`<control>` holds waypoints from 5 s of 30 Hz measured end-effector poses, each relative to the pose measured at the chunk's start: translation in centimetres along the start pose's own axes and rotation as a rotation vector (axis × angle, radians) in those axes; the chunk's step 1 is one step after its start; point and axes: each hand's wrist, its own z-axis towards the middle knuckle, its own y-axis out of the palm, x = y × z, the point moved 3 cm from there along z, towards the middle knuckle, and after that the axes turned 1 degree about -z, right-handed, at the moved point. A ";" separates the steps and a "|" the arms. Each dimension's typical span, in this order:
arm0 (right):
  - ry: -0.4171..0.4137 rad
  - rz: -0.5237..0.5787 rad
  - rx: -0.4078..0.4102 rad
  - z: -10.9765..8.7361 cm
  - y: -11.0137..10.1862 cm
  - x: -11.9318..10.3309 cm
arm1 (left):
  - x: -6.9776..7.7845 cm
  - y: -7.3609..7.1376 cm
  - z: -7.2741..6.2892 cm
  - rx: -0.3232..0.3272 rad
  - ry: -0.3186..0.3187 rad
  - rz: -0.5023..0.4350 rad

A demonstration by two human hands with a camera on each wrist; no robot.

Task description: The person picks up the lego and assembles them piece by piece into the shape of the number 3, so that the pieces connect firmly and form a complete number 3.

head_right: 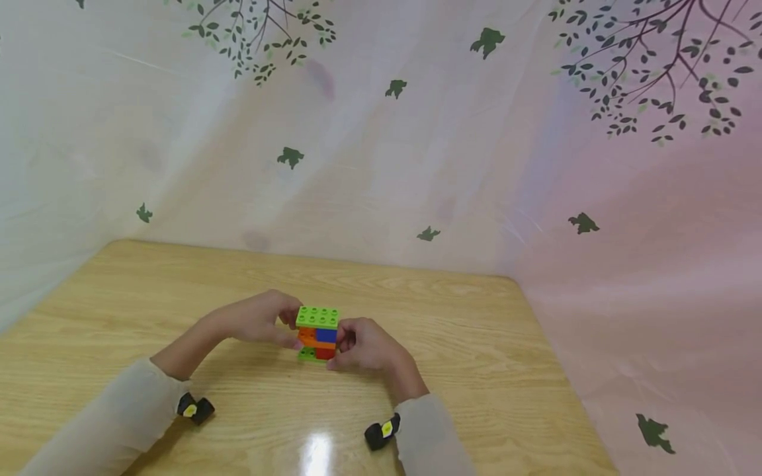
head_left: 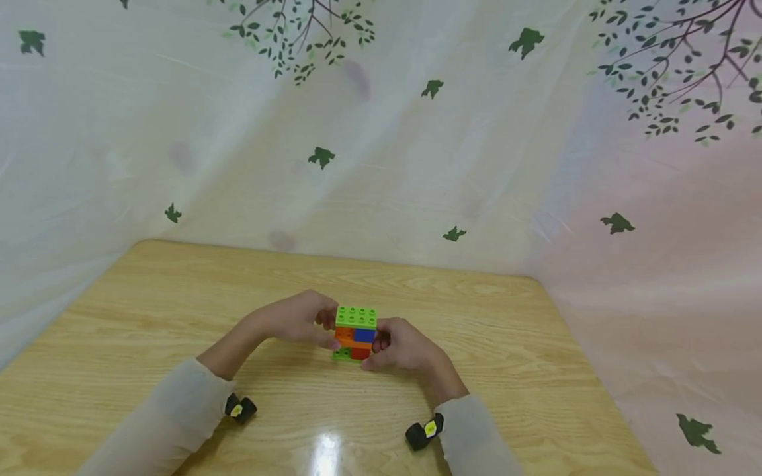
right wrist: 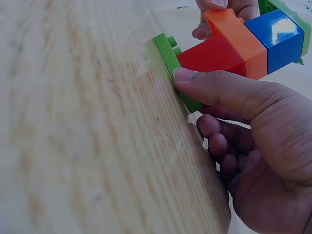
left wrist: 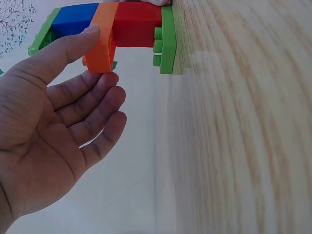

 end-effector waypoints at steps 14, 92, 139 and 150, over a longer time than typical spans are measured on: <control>0.032 -0.045 -0.019 -1.1 -1.5 -0.4 | 0.0 0.2 -0.1 0.008 0.013 0.003; 0.203 0.303 0.171 0.6 -1.3 -0.8 | -2.5 1.2 0.5 0.106 -0.354 -0.474; 0.232 0.295 0.146 0.5 -1.2 -0.4 | -2.5 2.2 0.6 0.178 -0.470 -0.380; 0.246 0.282 0.158 0.3 -1.2 0.0 | -2.4 2.3 0.8 0.187 -0.464 -0.377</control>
